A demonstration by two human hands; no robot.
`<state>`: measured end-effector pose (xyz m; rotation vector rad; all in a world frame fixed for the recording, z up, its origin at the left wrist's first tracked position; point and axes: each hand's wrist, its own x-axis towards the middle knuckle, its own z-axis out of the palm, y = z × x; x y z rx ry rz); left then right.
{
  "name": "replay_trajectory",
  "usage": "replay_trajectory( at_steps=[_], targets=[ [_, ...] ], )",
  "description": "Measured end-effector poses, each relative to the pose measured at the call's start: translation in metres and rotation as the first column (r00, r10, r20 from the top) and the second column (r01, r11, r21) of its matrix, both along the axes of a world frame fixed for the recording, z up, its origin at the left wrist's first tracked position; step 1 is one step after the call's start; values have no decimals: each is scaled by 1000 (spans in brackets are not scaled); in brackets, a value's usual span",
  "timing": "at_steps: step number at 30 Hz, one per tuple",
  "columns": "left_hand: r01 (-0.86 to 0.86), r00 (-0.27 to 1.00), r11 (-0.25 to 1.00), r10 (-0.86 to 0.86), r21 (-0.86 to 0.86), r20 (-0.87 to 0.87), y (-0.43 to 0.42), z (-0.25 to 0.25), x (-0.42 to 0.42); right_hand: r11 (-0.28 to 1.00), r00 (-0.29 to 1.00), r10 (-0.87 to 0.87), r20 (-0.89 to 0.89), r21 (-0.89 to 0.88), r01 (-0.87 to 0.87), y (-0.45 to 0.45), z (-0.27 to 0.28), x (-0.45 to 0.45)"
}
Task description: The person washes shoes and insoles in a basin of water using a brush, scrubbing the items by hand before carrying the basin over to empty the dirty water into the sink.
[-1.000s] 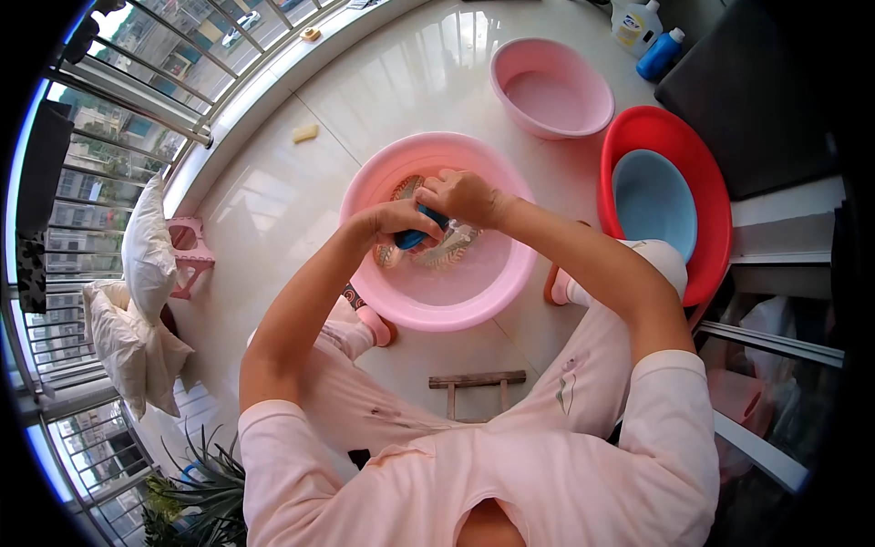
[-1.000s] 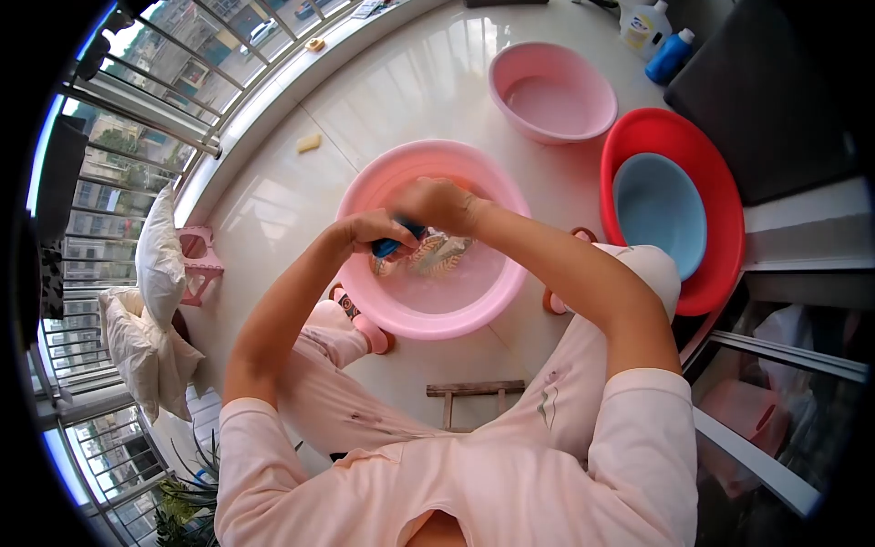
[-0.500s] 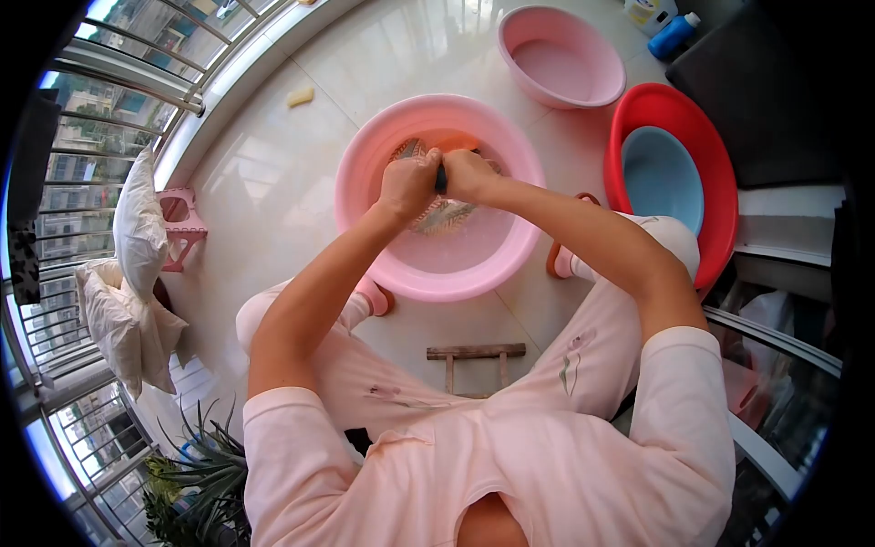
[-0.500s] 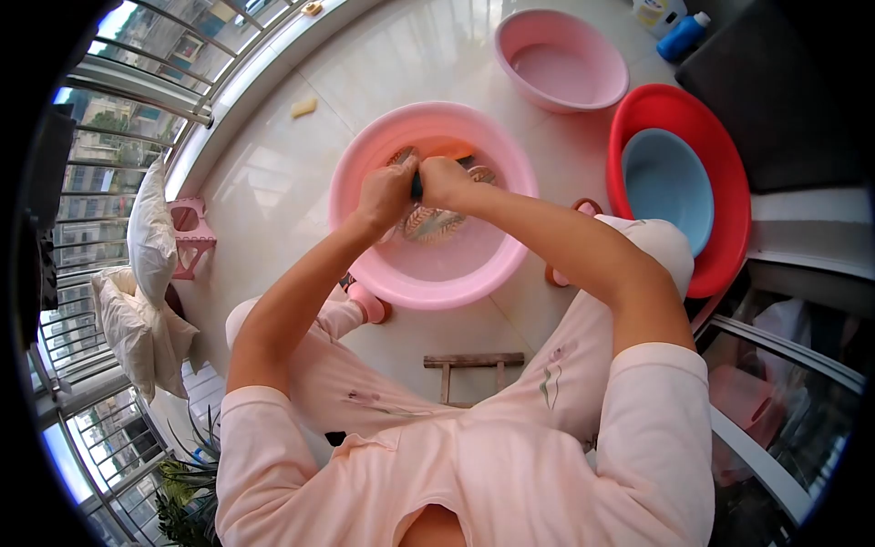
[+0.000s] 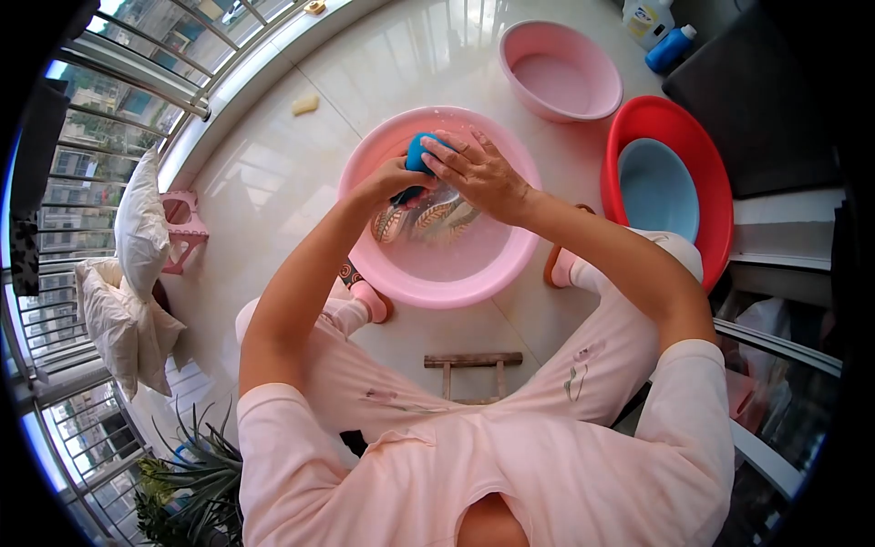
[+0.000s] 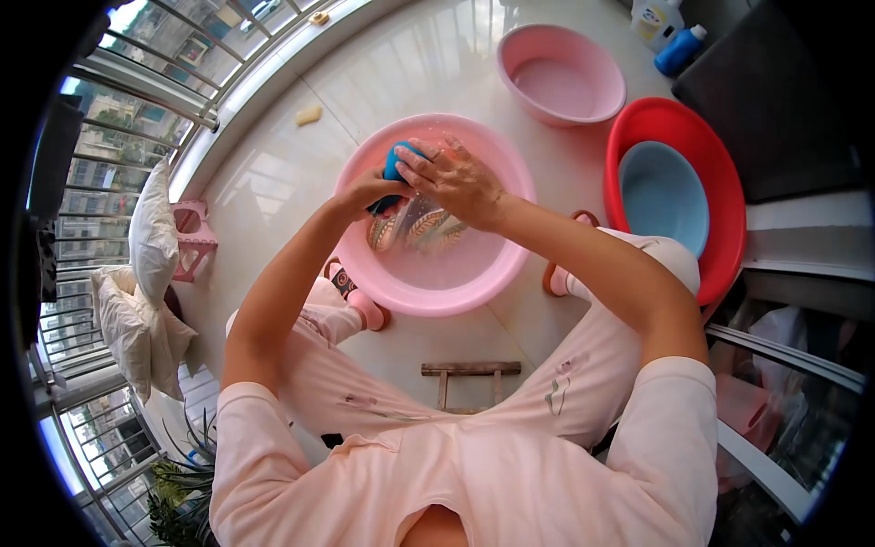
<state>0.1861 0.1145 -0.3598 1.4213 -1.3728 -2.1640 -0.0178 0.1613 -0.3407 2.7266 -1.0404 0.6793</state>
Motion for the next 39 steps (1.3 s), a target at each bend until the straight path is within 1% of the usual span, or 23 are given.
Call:
replay_trajectory(
  at_steps=[1,2,4,6,9,11,13,16,19,20,22,23,25,26,28,29,30,31,32,33,34,36,39],
  targets=[
    [106,994,988,-103,116,-33,-2,15,0,994,997,72,-35,-79,-75,2,3,0],
    [213,977,949,-201,231,-76,-1,23,0,994,997,70,-29,-78,-72,4,4,1],
    [353,931,879,-297,320,-211,6,31,-2,995,997,70,-17,-64,-71,9,16,5],
    [474,871,791,-359,386,-335,12,44,-6,995,997,71,42,-78,-67,10,19,5],
    [514,821,756,-297,405,-488,34,54,-16,991,988,123,99,-56,-118,8,29,8],
    [568,746,715,-238,408,-622,44,54,-21,983,980,181,89,-31,-179,5,36,6],
    [563,752,700,-212,440,-624,49,54,-23,971,970,239,51,1,-239,4,37,2],
    [525,786,707,-188,474,-589,49,51,-23,941,941,332,68,40,-335,-1,32,2],
    [509,795,703,-162,497,-585,50,40,-21,931,936,348,56,102,-352,-3,30,2],
    [511,791,697,-154,502,-592,49,36,-20,923,936,347,63,156,-353,-3,30,1],
    [410,880,748,-174,522,-441,46,37,-20,898,937,341,78,266,-350,-2,33,-4],
    [358,915,774,-180,523,-360,44,37,-20,882,952,302,52,365,-299,-1,31,-3],
    [325,944,819,-250,473,-216,43,31,-23,815,973,231,-13,548,-186,2,27,2],
    [312,950,839,-279,446,-140,43,28,-24,790,979,195,-55,600,-124,5,25,4],
    [319,927,920,-353,228,126,43,20,-28,726,980,133,-147,688,4,10,29,7],
    [339,897,933,-358,116,260,44,15,-30,714,976,88,-201,696,79,10,23,9],
    [403,870,912,-356,-76,342,46,11,-31,698,966,47,-256,699,152,9,11,11],
    [461,845,849,-330,-259,421,48,7,-32,681,951,10,-310,698,221,9,2,16],
    [515,820,746,-287,-422,495,51,2,-33,642,960,-29,-278,731,231,11,-6,16],
    [556,794,610,-189,-565,578,56,-3,-35,598,966,-70,-247,765,239,14,-14,14],
    [577,780,548,-151,-605,607,60,-7,-34,554,969,-116,-220,795,247,17,-21,13],
    [614,759,408,-69,-676,648,63,-13,-36,415,959,-259,-112,884,215,25,-36,16],
    [704,704,200,-67,-681,707,55,-13,-32,192,892,-451,17,978,79,32,-49,20]
  ],
)
